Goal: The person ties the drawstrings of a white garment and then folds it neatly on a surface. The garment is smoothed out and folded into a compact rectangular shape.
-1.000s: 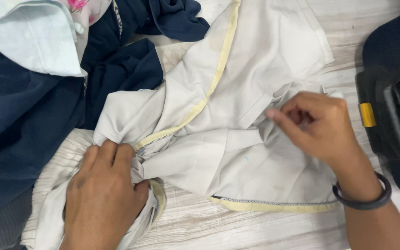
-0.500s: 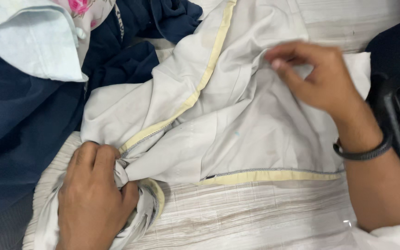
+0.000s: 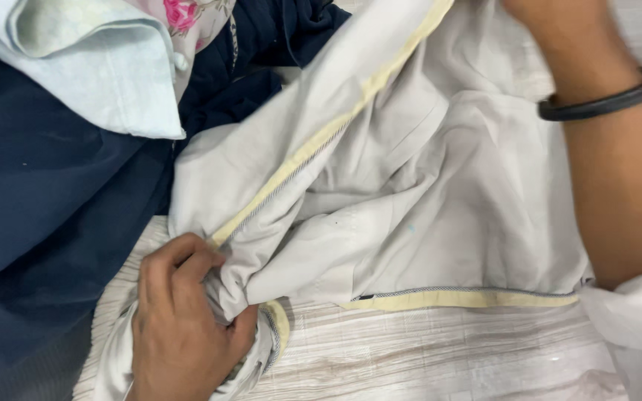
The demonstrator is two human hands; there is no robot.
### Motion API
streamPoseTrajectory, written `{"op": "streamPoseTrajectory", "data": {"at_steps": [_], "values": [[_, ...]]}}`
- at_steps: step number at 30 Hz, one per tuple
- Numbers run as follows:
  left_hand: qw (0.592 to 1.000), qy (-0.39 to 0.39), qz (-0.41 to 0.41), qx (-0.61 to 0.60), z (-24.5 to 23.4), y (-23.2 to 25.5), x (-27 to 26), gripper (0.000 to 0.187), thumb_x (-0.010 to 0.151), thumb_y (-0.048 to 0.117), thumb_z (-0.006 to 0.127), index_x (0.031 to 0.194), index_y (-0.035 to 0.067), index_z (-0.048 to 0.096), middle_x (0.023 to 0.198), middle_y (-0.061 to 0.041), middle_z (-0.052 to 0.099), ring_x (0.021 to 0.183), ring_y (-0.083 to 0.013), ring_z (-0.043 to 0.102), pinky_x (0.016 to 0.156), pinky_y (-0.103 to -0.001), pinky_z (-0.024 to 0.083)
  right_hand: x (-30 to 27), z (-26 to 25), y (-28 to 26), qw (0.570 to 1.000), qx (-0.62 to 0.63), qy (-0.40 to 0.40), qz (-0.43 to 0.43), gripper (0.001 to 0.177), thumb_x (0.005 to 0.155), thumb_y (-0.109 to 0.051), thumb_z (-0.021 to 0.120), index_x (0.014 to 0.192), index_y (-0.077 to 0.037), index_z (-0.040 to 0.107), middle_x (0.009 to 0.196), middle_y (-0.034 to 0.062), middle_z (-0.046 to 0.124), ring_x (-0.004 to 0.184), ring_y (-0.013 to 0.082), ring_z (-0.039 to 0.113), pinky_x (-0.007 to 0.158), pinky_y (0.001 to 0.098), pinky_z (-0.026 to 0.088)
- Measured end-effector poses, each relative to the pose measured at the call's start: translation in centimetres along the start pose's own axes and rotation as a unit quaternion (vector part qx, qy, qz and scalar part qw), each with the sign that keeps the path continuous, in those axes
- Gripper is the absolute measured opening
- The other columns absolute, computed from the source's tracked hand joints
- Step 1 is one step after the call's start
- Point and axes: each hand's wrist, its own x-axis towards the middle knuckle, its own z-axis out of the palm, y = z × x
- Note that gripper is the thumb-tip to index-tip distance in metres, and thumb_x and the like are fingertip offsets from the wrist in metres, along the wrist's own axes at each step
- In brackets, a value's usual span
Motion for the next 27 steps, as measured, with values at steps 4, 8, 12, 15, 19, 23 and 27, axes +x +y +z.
{"op": "streamPoseTrajectory", "data": {"at_steps": [4, 8, 12, 15, 19, 23, 27], "values": [[1.0, 0.02, 0.001, -0.005, -0.2, 0.7, 0.4, 0.081, 0.059, 0.015, 0.087, 0.127, -0.005, 0.046, 0.135, -0.026, 0.043, 0.123, -0.0409, 0.047, 0.101, -0.051, 0.047, -7.1, -4.7, -0.4, 0.999, -0.018, -0.005, 0.028, 0.02, 0.081, -0.004, 0.079, 0.1, 0.0, 0.078, 0.086, 0.0164, 0.074, 0.07, 0.0288, 0.07, 0.061, 0.0377, 0.056], [1.0, -0.013, 0.005, -0.006, -0.7, 1.2, 0.6, 0.091, 0.063, 0.035, 0.092, 0.132, -0.007, 0.05, 0.142, -0.024, 0.043, 0.126, -0.041, 0.039, 0.104, -0.057, 0.04, -11.8, -8.1, 1.5, 0.998, -0.046, -0.019, 0.045, 0.022, 0.079, -0.004, 0.082, 0.1, 0.001, 0.078, 0.084, 0.0152, 0.074, 0.067, 0.0262, 0.07, 0.059, 0.0347, 0.055], [0.997, -0.018, 0.052, 0.048, -0.7, 1.4, 0.2, 0.065, 0.066, 0.016, 0.08, 0.129, 0.008, 0.064, 0.136, -0.015, 0.051, 0.122, -0.0387, 0.045, 0.1, -0.049, 0.046, -16.5, -11.3, -1.1, 0.995, -0.072, -0.031, 0.062, 0.025, 0.076, -0.004, 0.085, 0.1, 0.001, 0.079, 0.082, 0.0139, 0.074, 0.064, 0.0235, 0.069, 0.058, 0.0318, 0.054], [0.995, -0.038, 0.037, 0.08, -0.9, 1.2, -0.5, 0.062, 0.066, 0.005, 0.075, 0.127, 0.015, 0.075, 0.122, -0.007, 0.064, 0.11, -0.0314, 0.055, 0.095, -0.042, 0.05, -18.5, -12.8, -4.1, 0.993, -0.071, -0.041, 0.085, 0.027, 0.074, -0.004, 0.088, 0.1, 0.001, 0.08, 0.081, 0.013, 0.074, 0.063, 0.0215, 0.069, 0.056, 0.0296, 0.054], [0.986, -0.047, 0.033, 0.156, -3.0, 0.7, -1.0, 0.046, 0.067, 0.008, 0.073, 0.111, 0.017, 0.082, 0.108, -0.001, 0.07, 0.101, -0.0267, 0.059, 0.089, -0.04, 0.048, -19.5, -13.6, -5.4, 0.972, -0.049, -0.169, 0.156, 0.031, 0.073, -0.016, 0.091, 0.101, -0.007, 0.082, 0.08, 0.0091, 0.076, 0.061, 0.0197, 0.071, 0.055, 0.031, 0.056], [0.978, -0.105, 0.052, 0.174, -4.7, 1.8, 0.2, 0.044, 0.056, 0.029, 0.077, 0.095, 0.008, 0.078, 0.102, -0.008, 0.067, 0.103, -0.0276, 0.063, 0.086, -0.043, 0.048, -19.5, -11.7, -6.6, 0.933, -0.083, -0.327, 0.128, 0.057, 0.062, -0.017, 0.09, 0.118, -0.014, 0.078, 0.095, 0.0084, 0.077, 0.082, 0.0263, 0.074, 0.074, 0.0369, 0.06], [0.982, 0.024, 0.162, 0.09, -2.2, 7.5, -0.6, 0.035, 0.078, 0.03, 0.076, 0.098, 0.001, 0.074, 0.111, -0.017, 0.067, 0.108, -0.0339, 0.061, 0.091, -0.05, 0.048, -20.2, -7.7, -9.5, 0.983, 0.006, -0.154, 0.098, 0.06, 0.056, -0.005, 0.085, 0.111, 0.003, 0.064, 0.107, 0.018, 0.062, 0.103, 0.0372, 0.06, 0.088, 0.0433, 0.052]]}}
